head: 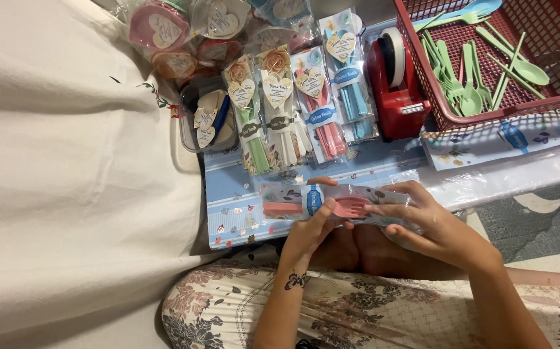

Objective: Packaging plastic spoons and forks into individual plastic sleeves and sealing them with stickers.

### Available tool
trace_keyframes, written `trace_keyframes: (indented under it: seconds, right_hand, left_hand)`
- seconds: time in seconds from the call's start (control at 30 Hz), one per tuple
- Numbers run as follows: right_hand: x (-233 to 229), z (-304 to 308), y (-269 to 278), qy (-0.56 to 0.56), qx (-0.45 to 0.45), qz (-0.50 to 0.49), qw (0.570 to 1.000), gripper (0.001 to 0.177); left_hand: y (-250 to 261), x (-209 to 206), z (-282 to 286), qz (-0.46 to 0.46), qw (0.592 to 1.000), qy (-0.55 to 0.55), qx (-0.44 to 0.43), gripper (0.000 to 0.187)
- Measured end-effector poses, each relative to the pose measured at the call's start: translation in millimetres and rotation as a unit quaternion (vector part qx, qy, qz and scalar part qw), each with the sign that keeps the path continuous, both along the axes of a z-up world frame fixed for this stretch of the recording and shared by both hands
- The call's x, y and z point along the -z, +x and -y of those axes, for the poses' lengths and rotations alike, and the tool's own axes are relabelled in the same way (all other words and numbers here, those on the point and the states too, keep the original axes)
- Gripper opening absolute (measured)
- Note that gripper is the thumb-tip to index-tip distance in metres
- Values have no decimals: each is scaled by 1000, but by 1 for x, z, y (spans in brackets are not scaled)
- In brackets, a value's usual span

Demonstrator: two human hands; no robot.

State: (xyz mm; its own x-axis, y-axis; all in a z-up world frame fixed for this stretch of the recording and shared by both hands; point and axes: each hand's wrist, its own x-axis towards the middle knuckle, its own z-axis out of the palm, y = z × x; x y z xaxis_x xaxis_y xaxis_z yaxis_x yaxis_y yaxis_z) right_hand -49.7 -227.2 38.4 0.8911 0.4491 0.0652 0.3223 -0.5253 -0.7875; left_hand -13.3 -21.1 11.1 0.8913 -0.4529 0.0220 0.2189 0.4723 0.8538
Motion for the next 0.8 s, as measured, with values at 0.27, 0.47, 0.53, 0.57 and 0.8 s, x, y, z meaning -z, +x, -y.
trace_keyframes:
  seconds: [0.27,0.47,0.53,0.57,0.8]
  right_hand:
    - [14,35,-2,182,27,248,951,18]
    - [7,136,19,233,174,251,923,11]
    - [-10,163,49,192,197,240,931,12]
    - [-29,160,65,151,188,219,946,12]
    - [-48,118,191,-361,223,-30,905,23]
  left_hand:
    - [6,23,-6,-76,987,-131,46,29]
    - [7,22,-9,-98,981,-158,51,33]
    - [7,21,-10,-94,976,-185,59,33]
    - [7,20,-11,-85,979,-176,65,31]
    - [12,26,-11,-67,979,-170,88,31]
